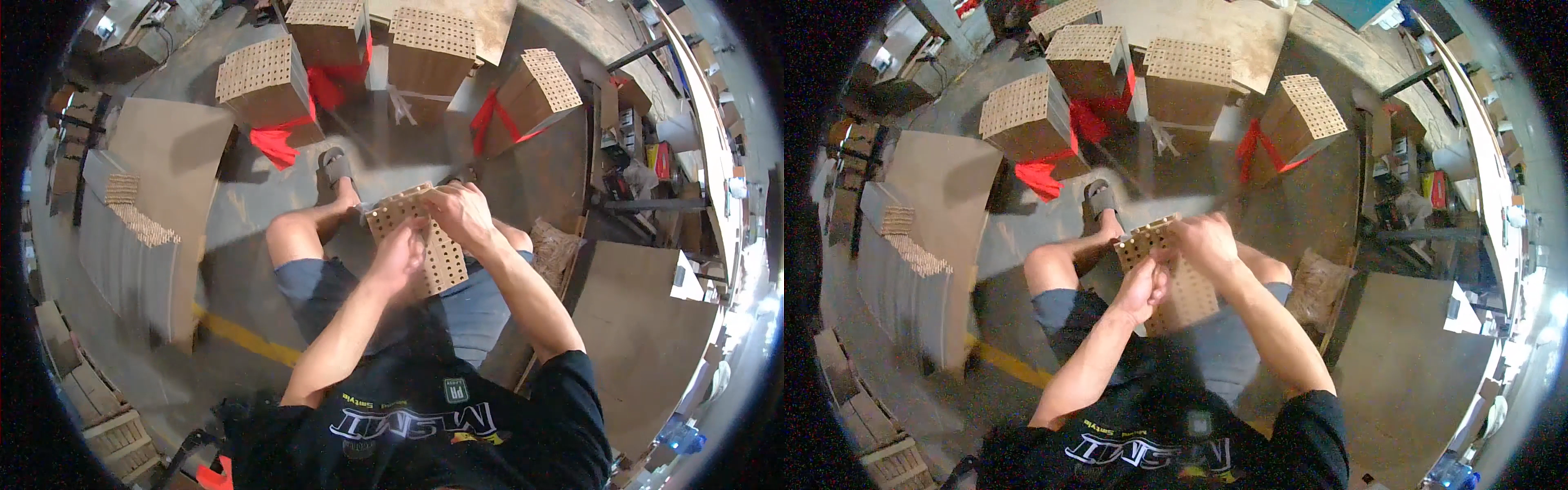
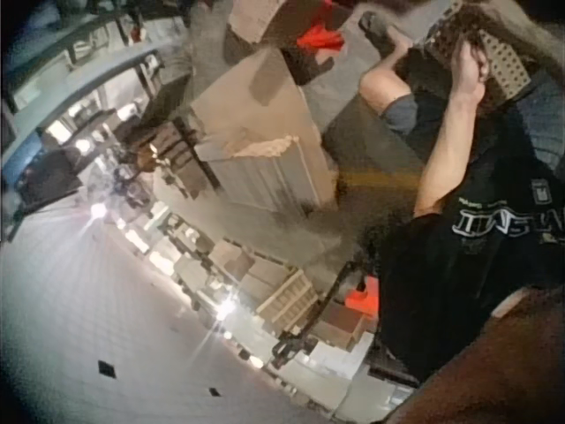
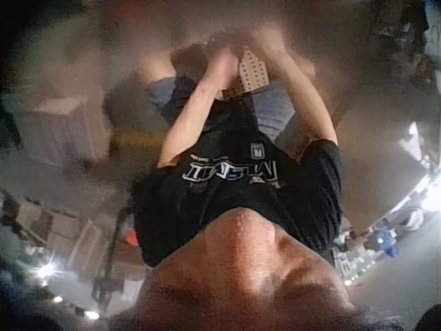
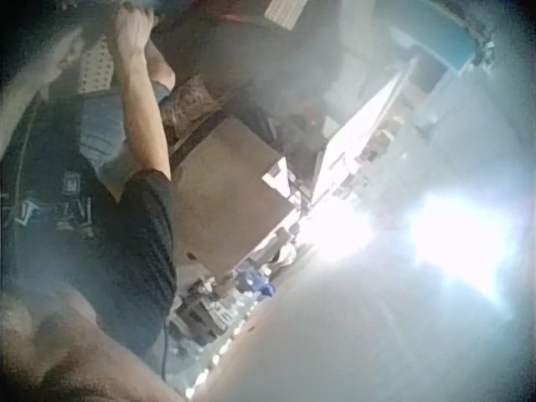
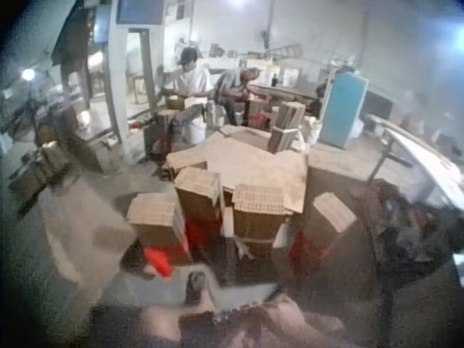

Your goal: The person picks up wooden pegs from a bag and inserts them into the holes of a wooden grid block by hand.

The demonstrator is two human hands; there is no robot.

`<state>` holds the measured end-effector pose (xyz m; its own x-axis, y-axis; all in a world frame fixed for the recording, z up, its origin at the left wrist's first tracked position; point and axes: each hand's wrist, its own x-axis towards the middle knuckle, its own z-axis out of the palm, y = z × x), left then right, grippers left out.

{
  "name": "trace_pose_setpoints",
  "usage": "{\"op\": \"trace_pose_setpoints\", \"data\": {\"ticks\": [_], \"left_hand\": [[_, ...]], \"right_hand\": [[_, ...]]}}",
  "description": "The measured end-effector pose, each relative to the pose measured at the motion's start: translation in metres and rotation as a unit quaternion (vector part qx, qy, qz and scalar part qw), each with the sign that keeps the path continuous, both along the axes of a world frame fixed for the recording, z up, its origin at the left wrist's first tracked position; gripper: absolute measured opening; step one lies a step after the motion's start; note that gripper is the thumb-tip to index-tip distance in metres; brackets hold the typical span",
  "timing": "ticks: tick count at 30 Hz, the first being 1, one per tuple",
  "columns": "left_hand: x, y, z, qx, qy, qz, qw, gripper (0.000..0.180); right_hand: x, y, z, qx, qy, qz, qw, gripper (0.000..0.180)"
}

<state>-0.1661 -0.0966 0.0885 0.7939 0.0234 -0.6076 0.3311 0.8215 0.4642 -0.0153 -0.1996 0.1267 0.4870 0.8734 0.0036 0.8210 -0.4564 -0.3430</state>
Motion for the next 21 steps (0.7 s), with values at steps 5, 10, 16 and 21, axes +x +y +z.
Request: {"op": "trace_pose_setpoints", "data": {"ticks": [5, 10, 16, 21], "left_hand": [[0.0, 0.0, 0.029, 0.007, 0.037, -0.003, 0.999, 0.039], [-0.002, -0.007, 0.004, 0.098, -0.021, -0.075, 0.992, 0.051], [0.011, -0.015, 0.004, 0.104, -0.055, 0.009, 0.993, 0.046], [-0.003, 0.007, 0.005, 0.123, 0.041, 0.006, 0.992, 0.035]], "right_hand": [[-0.056, -0.027, 0.026, 0.117, 0.347, -0.181, 0.913, 0.024], [-0.067, -0.033, 0.031, 0.113, 0.563, -0.224, 0.788, 0.028], [-0.056, -0.037, -0.001, 0.156, 0.542, -0.191, 0.803, 0.018], [-0.033, -0.013, -0.001, 0.218, 0.375, -0.247, 0.867, 0.018]]}}
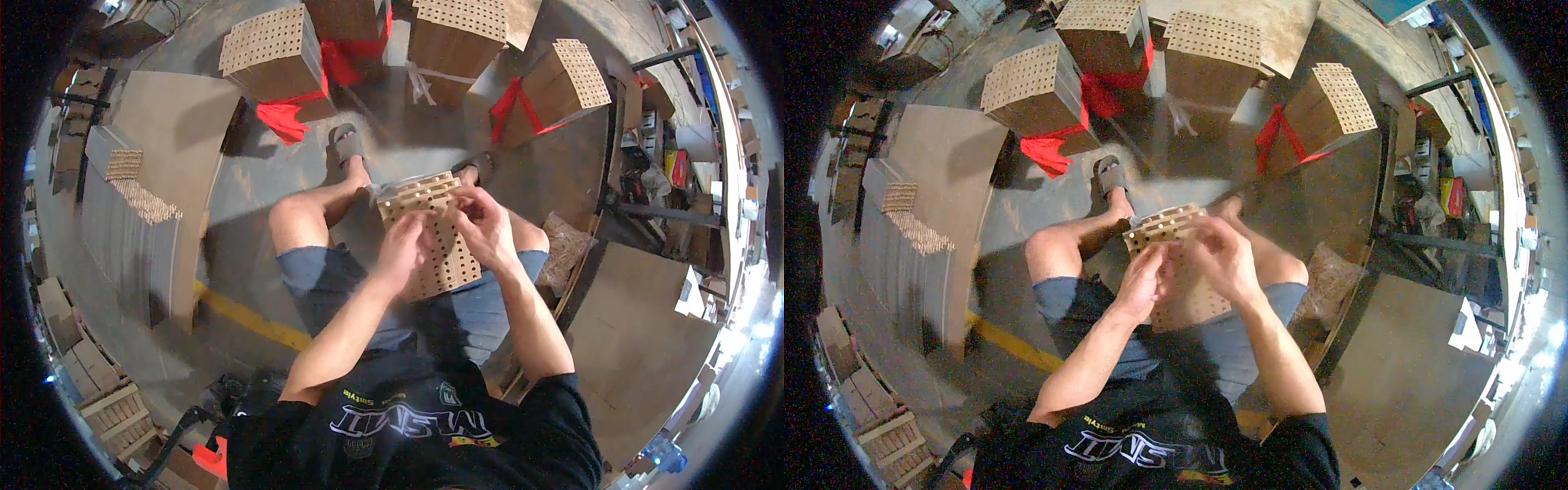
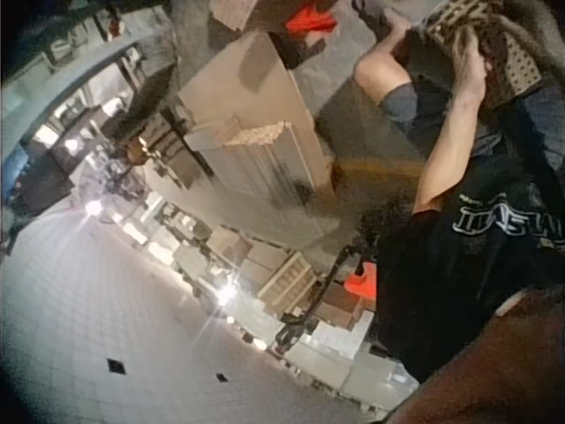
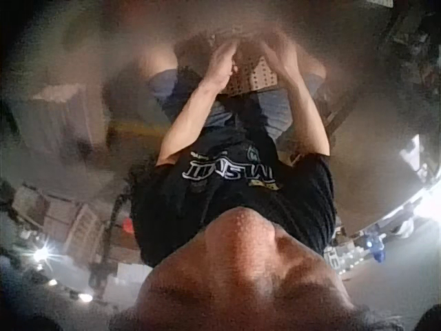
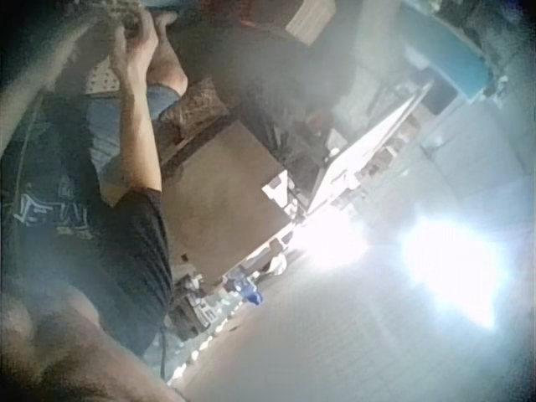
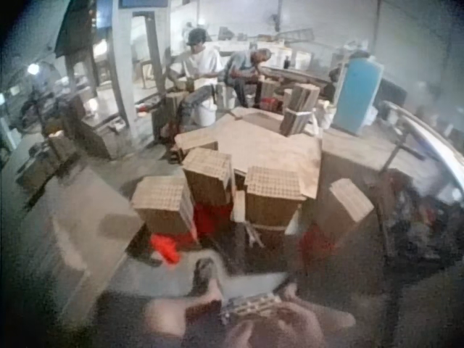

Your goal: The person picks up wooden pegs from a bag and inserts them into the holes of a wooden grid block by hand.

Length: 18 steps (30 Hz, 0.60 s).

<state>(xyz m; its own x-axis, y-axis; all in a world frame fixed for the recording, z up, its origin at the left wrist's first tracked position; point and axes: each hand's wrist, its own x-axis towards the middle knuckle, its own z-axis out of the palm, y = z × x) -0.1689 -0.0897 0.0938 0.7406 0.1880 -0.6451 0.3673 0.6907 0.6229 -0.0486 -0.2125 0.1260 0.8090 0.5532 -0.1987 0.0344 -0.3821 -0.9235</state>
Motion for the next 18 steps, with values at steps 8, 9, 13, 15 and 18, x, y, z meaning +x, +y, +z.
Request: {"op": "trace_pose_setpoints", "data": {"ticks": [8, 9, 13, 15, 18], "left_hand": [[-0.01, 0.007, -0.007, -0.142, -0.019, 0.059, 0.988, 0.034], [-0.01, 0.008, -0.008, -0.135, -0.031, 0.048, 0.989, 0.035], [-0.01, 0.008, -0.005, -0.104, -0.02, 0.044, 0.993, 0.035], [-0.008, 0.009, 0.002, -0.076, -0.002, 0.028, 0.997, 0.036], [-0.007, 0.005, 0.007, -0.059, 0.003, 0.023, 0.998, 0.037]], "right_hand": [[0.026, 0.023, -0.006, -0.118, -0.338, 0.204, 0.911, 0.008], [0.026, 0.025, -0.006, -0.118, -0.339, 0.207, 0.91, 0.008], [0.02, 0.035, 0.004, -0.15, -0.404, 0.261, 0.864, 0.008], [0.02, 0.04, -0.001, -0.192, -0.434, 0.283, 0.834, 0.009], [0.021, 0.036, 0.0, -0.194, -0.401, 0.277, 0.851, 0.014]]}}
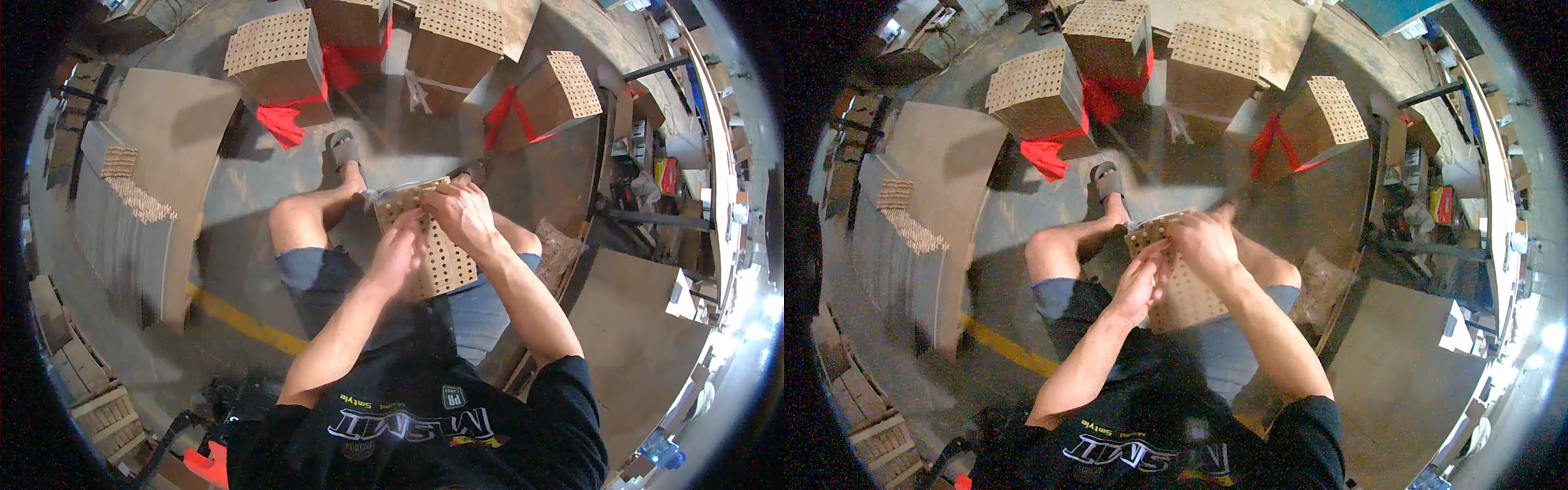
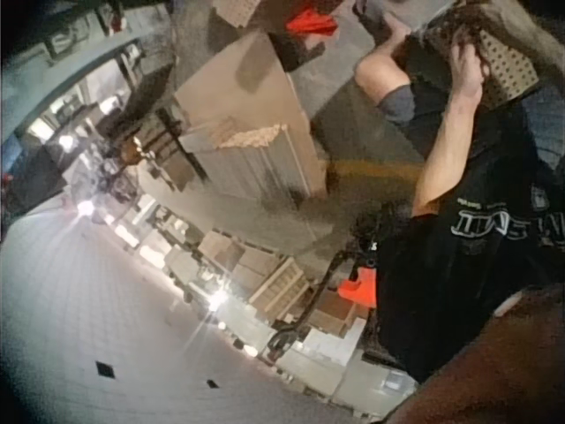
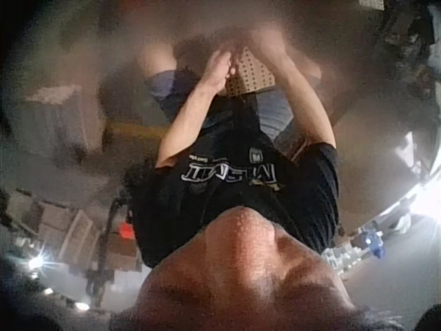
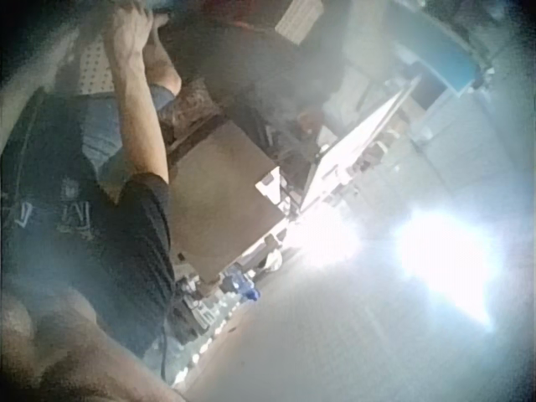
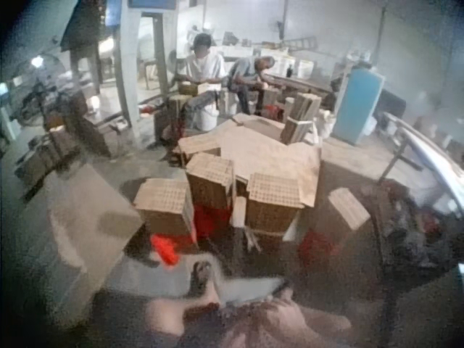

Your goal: The person picks up wooden pegs from a bag and inserts them into the holes of a wooden grid block by hand.

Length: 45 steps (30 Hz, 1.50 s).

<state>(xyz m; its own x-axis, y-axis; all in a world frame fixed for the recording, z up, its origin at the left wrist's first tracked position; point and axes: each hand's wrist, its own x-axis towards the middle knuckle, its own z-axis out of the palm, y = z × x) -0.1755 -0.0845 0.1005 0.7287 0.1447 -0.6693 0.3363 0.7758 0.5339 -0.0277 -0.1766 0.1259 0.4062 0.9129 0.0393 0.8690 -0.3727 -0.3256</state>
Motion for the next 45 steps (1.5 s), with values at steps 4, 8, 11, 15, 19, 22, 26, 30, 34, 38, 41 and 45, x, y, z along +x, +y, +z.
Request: {"op": "trace_pose_setpoints", "data": {"ticks": [4, 8, 11, 15, 19, 22, 26, 30, 34, 38, 41, 45], "left_hand": [[-0.015, 0.0, -0.011, 0.033, -0.081, -0.018, 0.996, 0.043], [-0.005, -0.001, 0.019, 0.056, -0.028, -0.076, 0.995, 0.054], [-0.004, -0.002, 0.01, 0.018, -0.057, -0.09, 0.994, 0.055], [-0.007, -0.006, -0.009, 0.02, -0.028, -0.053, 0.998, 0.044], [-0.012, 0.0, -0.011, -0.038, -0.023, 0.004, 0.999, 0.028], [-0.011, -0.001, -0.008, -0.065, -0.022, 0.021, 0.997, 0.025], [-0.015, 0.001, -0.009, -0.094, -0.029, 0.044, 0.994, 0.021], [-0.016, 0.003, -0.007, -0.094, -0.031, 0.039, 0.994, 0.021], [-0.014, 0.002, -0.007, -0.064, -0.023, 0.036, 0.997, 0.022], [-0.011, 0.003, -0.005, -0.1, -0.019, 0.044, 0.994, 0.012], [-0.013, -0.002, -0.01, -0.079, 0.003, 0.057, 0.995, 0.022], [-0.019, -0.005, -0.027, -0.086, -0.008, 0.077, 0.993, 0.021]], "right_hand": [[-0.015, -0.003, 0.026, 0.019, 0.158, -0.102, 0.982, 0.02], [-0.041, -0.029, 0.025, -0.001, 0.487, -0.188, 0.853, 0.032], [-0.049, -0.036, 0.021, 0.006, 0.554, -0.21, 0.805, 0.029], [-0.041, -0.035, 0.02, 0.116, 0.461, -0.251, 0.843, 0.015], [-0.021, -0.016, 0.018, 0.078, 0.37, -0.283, 0.882, 0.017], [-0.013, -0.008, 0.004, 0.108, 0.222, -0.158, 0.956, 0.013], [-0.009, -0.003, -0.008, 0.127, 0.107, -0.062, 0.984, 0.01], [-0.008, -0.003, -0.006, 0.081, 0.007, -0.001, 0.997, 0.01], [-0.011, 0.0, -0.005, 0.063, -0.014, 0.016, 0.998, 0.012], [-0.013, 0.006, -0.004, 0.037, -0.008, 0.042, 0.998, 0.015], [-0.014, 0.009, 0.002, 0.037, 0.025, 0.058, 0.997, 0.014], [-0.012, 0.004, -0.009, 0.063, 0.02, 0.037, 0.997, 0.013]]}}
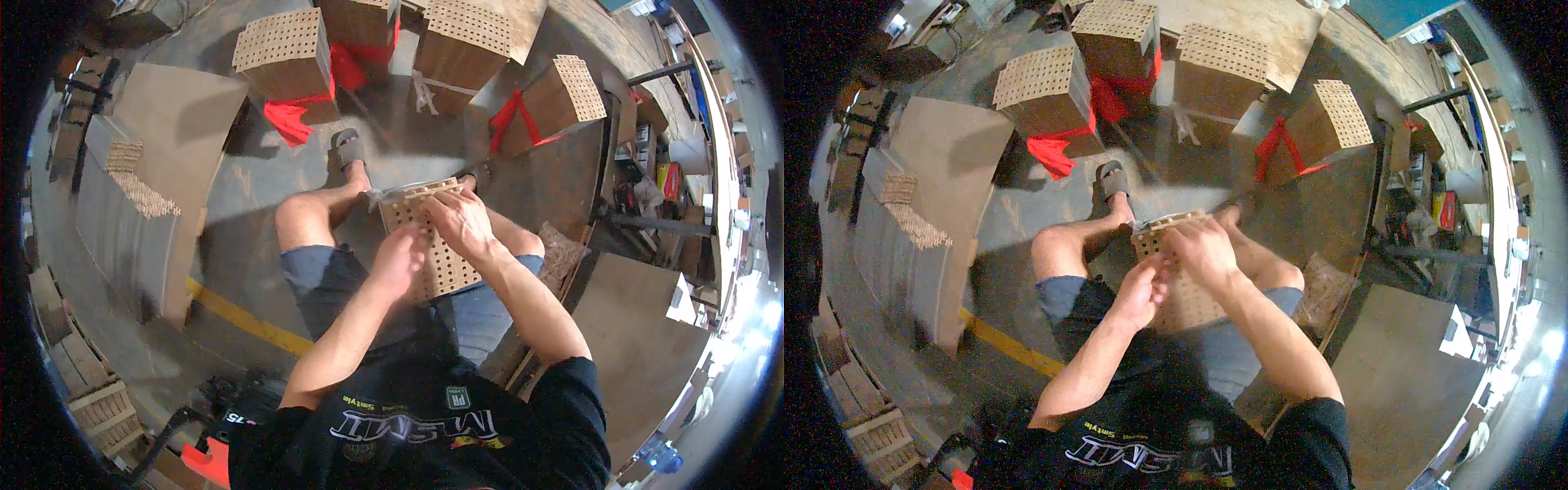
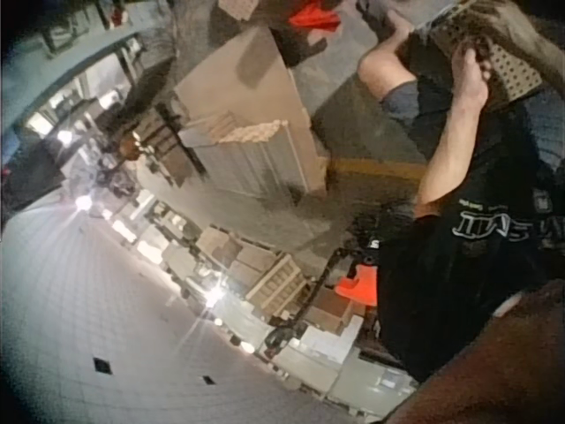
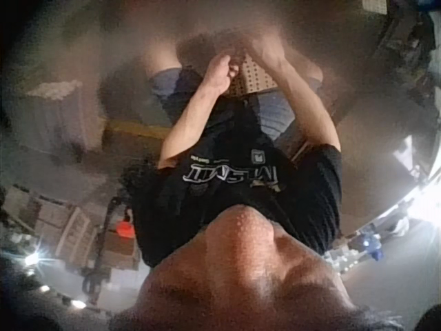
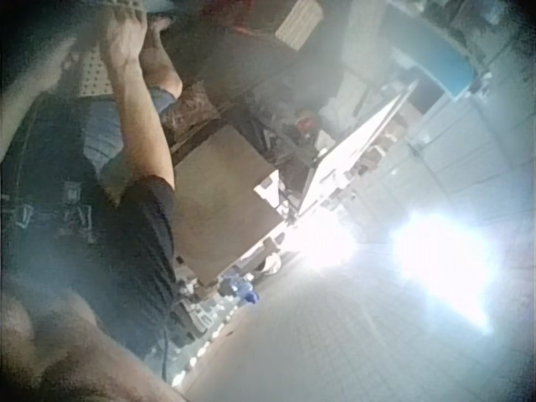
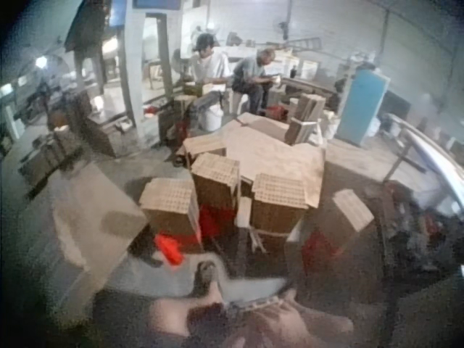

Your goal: The person picks up wooden pegs from a bag and inserts them into the holes of a wooden grid block by hand.

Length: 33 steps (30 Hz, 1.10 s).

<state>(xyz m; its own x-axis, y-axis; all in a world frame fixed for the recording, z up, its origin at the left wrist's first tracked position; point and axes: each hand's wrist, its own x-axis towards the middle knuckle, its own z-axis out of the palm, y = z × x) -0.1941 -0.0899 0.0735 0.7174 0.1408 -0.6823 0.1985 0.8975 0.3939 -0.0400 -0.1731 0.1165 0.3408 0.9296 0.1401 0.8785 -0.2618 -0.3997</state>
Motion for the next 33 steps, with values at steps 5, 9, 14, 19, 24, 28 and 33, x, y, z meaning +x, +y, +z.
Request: {"op": "trace_pose_setpoints", "data": {"ticks": [5, 9, 14, 19, 24, 28, 33], "left_hand": [[0.002, 0.006, 0.007, 0.003, 0.016, 0.012, 1.0, 0.023], [0.004, 0.011, 0.008, -0.015, 0.024, 0.028, 0.999, 0.024], [-0.003, 0.012, 0.026, -0.018, -0.024, 0.023, 0.999, 0.025], [0.012, -0.009, 0.05, -0.013, -0.003, 0.061, 0.998, 0.026], [-0.004, 0.006, 0.019, 0.012, 0.014, 0.005, 1.0, 0.029], [-0.012, 0.016, 0.013, -0.019, 0.007, 0.018, 1.0, 0.033], [-0.012, 0.02, 0.019, -0.013, 0.042, 0.009, 0.999, 0.034]], "right_hand": [[-0.006, 0.006, 0.006, -0.091, -0.04, -0.021, 0.995, 0.011], [-0.006, 0.005, 0.018, -0.109, 0.004, -0.039, 0.993, 0.016], [-0.039, -0.021, 0.046, -0.016, 0.401, -0.165, 0.901, 0.028], [-0.05, -0.02, 0.046, -0.031, 0.397, -0.226, 0.889, 0.025], [-0.032, -0.009, 0.032, -0.047, 0.361, -0.232, 0.902, 0.024], [-0.012, 0.011, 0.013, 0.011, 0.214, -0.161, 0.963, 0.014], [-0.005, 0.025, 0.007, -0.004, 0.069, -0.026, 0.997, 0.012]]}}
